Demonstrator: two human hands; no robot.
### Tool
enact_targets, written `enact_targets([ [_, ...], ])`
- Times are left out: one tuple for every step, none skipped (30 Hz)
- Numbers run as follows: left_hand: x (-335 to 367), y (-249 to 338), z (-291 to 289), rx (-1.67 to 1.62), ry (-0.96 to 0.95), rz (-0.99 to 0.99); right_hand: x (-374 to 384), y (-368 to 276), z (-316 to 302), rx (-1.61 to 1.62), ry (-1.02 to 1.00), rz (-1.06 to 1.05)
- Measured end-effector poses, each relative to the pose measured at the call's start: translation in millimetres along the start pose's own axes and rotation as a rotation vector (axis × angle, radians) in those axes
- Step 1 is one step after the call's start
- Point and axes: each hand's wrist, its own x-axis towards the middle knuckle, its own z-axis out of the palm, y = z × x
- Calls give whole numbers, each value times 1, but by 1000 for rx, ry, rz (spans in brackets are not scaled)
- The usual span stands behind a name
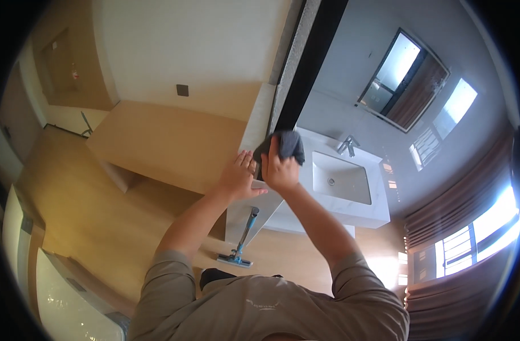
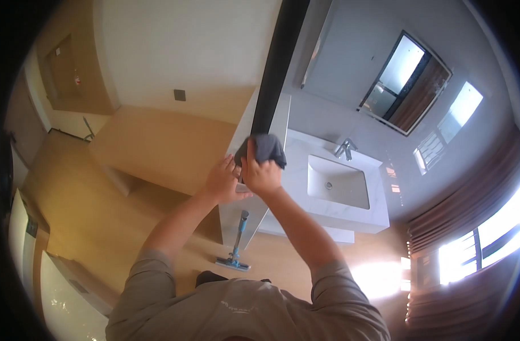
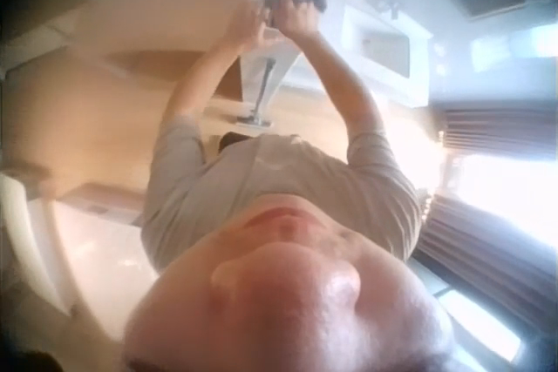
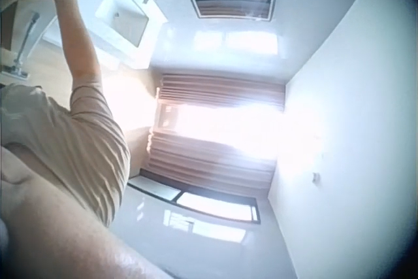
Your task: The person washes a dark cloth in the sink, then uses it to wipe the mirror, the faucet, and the vanity surface, and finally cleans the edge of a glass shower door.
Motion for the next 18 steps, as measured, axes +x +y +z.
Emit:
enact_targets([
  [-3, 1, -6, -16, -88, 7, 2, -7, -1, 17, 94, -13],
  [-3, 0, -2, -19, -77, 26, 9, -8, -5, -3, 103, -9],
  [-4, -3, 9, -19, -23, 30, 20, -6, -10, -78, 132, -33],
  [-7, -9, 19, -15, 27, 29, 41, -14, -21, -147, 162, -55],
  [-10, -15, 29, -10, 46, 31, 81, -21, -41, -215, 290, -123],
  [-8, -19, 37, -13, 52, 64, 129, -30, -76, -235, 454, -211],
  [-10, -22, 44, -8, 82, 75, 173, -46, -113, -97, 316, -4],
  [-13, -23, 48, -3, 113, 85, 217, -68, -157, -156, 245, 111],
  [-10, -13, 44, -10, 123, 142, 255, -66, -196, -297, 446, -73],
  [-9, -9, 40, -24, 118, 121, 277, -62, -215, -424, 631, -274],
  [-8, -8, 37, -38, 113, 95, 278, -64, -216, -452, 642, -262],
  [-6, -8, 40, -39, 118, 126, 275, -65, -210, -482, 630, -188],
  [-6, -9, 47, -50, 137, 119, 272, -64, -202, -502, 618, -117],
  [-3, -7, 49, -64, 156, 121, 261, -45, -183, -528, 766, -268],
  [-5, -13, 45, -114, 126, 97, 231, -48, -149, -450, 701, -170],
  [-8, -23, 44, -109, 120, 94, 199, -53, -115, -388, 602, -94],
  [-7, -22, 43, -108, 128, 90, 161, -50, -85, -372, 571, -82],
  [-5, -17, 42, -113, 134, 95, 118, -42, -55, -382, 514, -26],
])
